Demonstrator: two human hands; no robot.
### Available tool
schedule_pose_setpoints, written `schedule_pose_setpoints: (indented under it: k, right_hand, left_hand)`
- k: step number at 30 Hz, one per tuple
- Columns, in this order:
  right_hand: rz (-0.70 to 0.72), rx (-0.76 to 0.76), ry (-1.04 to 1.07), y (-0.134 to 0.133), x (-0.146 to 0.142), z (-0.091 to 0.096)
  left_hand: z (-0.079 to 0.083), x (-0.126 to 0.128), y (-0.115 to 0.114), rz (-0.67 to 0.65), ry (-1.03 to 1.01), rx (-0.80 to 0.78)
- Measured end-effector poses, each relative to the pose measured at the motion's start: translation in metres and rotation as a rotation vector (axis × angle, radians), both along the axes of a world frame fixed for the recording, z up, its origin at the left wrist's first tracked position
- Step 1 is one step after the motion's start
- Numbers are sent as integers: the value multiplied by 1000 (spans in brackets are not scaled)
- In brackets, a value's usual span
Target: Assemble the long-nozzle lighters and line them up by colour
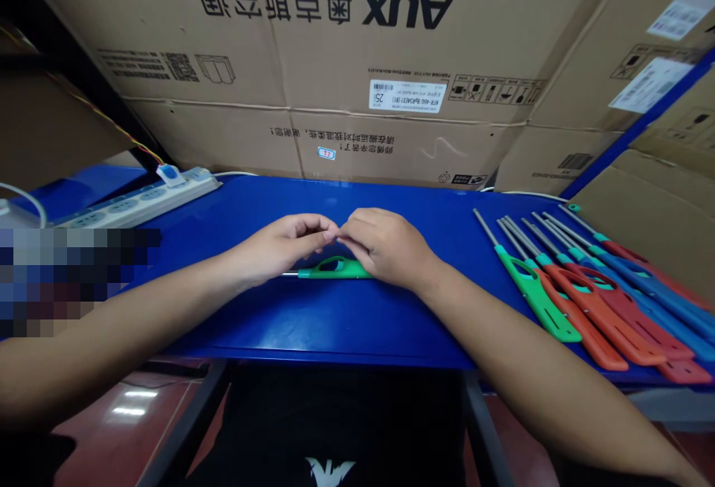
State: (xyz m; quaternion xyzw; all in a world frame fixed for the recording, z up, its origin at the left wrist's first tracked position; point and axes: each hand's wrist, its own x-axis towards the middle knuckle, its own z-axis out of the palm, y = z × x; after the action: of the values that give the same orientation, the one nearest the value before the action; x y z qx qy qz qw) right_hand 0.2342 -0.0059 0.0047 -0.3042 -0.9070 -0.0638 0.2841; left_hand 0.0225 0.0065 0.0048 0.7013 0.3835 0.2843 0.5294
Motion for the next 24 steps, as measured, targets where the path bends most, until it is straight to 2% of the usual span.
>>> schedule_pose_setpoints:
  k: [7, 11, 15, 17, 20, 24]
  right_hand:
    - [-62, -40, 155, 3, 7, 3]
    - [-55, -79, 140, 3, 9, 4]
    - [-138, -121, -75, 0, 9, 7]
    - [-209, -76, -255, -4, 6, 10]
    - [-300, 4, -437, -11, -1, 13]
    - [-307, 37, -478, -15, -5, 15]
  left_hand:
    - [-8, 0, 0, -47, -1, 148]
    - [-8, -2, -1, -34, 59, 406]
    - [-9, 0, -6, -108, 308, 749]
    - [-12, 2, -9, -141, 411, 842]
    - [-15, 6, -13, -167, 451, 851]
    - [-16, 9, -15, -198, 472, 811]
